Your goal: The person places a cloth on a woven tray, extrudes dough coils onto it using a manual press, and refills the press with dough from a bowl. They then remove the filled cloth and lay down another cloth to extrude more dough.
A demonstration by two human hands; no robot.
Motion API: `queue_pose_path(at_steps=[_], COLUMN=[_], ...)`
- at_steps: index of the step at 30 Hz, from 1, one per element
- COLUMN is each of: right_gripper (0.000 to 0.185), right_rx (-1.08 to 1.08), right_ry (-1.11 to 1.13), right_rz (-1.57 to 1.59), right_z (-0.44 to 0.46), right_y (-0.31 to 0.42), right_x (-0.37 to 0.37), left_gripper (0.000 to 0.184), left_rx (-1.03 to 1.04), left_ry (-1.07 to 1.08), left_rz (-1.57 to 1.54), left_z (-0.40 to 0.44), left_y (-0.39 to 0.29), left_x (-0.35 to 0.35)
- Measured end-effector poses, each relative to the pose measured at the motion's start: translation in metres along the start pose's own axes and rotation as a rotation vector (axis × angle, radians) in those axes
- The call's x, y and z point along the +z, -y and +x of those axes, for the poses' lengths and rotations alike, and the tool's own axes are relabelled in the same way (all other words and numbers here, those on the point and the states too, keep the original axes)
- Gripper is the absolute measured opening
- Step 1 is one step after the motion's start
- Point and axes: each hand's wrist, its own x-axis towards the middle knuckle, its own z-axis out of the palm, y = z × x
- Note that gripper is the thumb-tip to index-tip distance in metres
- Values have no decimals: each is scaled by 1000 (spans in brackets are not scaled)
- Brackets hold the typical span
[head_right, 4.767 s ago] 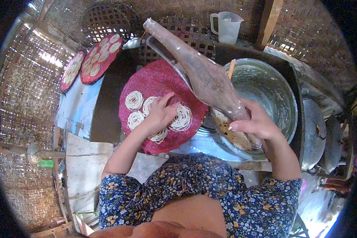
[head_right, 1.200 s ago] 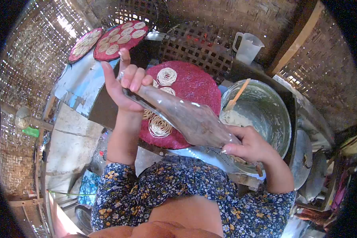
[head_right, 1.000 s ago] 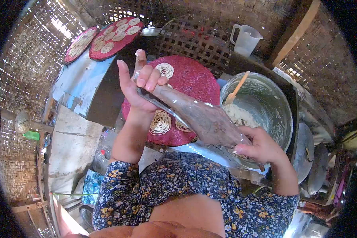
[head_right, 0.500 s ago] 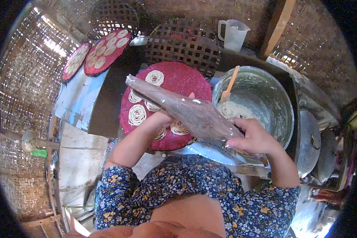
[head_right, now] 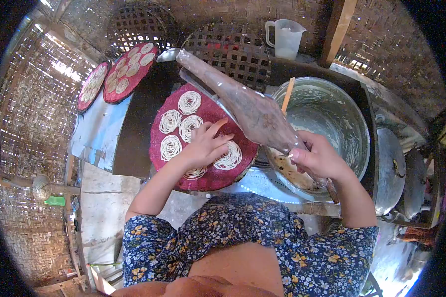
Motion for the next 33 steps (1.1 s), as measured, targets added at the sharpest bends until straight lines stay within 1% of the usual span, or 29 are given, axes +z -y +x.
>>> queue_pose_path(at_steps=[3,6,7,8,9,11,12,13,15,16,17,20,22,25,27,29,30,31,32,33], right_gripper=[71,71,71,67,64,58,53,53,53,55,54,52,52,48,46,39,38,37,39,40], right_rx=[-6,-2,0,24,39,71,77,112,184,209,221,239,233,250,232,152,145,137,58,45], right_ry=[23,90,120,151,178,234,297,298,291,232,243,284,254,225,225,145,119,88,74,82], right_rz=[27,76,91,78,100,134,109,125,161,85,27,-82,-157,-217,-227,-372,-397,-421,-415,-402], right_z=[1,8,11,13,19,36,45,54,73,81,89,113,115,105,93,87,85,85,86,87], right_y=[4,9,13,24,28,29,31,32,30,30,30,21,23,27,29,42,53,60,63,65], right_x=[1,6,10,16,22,29,29,27,18,16,14,13,21,28,21,13,13,15,19,24], left_gripper=[48,56,65,74,80,82,82,80,78,76,76,77,76,71,69,69,68,69,70,70], left_rx=[-4,-219,-214,-149,-87,310,573,590,530,384,341,305,298,189,207,248,300,324,312,303], left_ry=[-40,-339,-457,-625,-645,-539,-522,-492,-577,-655,-707,-807,-842,-939,-952,-963,-920,-939,-972,-998], left_rz=[280,236,-421,-1072,-1796,-2124,-2251,-2090,-2234,-2337,-2305,-2307,-2270,-2194,-2203,-2167,-2217,-2194,-2181,-2167], left_z=[-8,11,24,37,38,51,56,65,76,79,82,80,73,64,64,63,64,64,63,60], left_y=[3,21,30,39,23,20,39,61,64,68,80,98,103,93,80,69,70,69,66,66], left_x=[-8,-21,-35,-49,-81,-119,-118,-116,-115,-112,-102,-80,-76,-71,-75,-79,-86,-95,-106,-116])
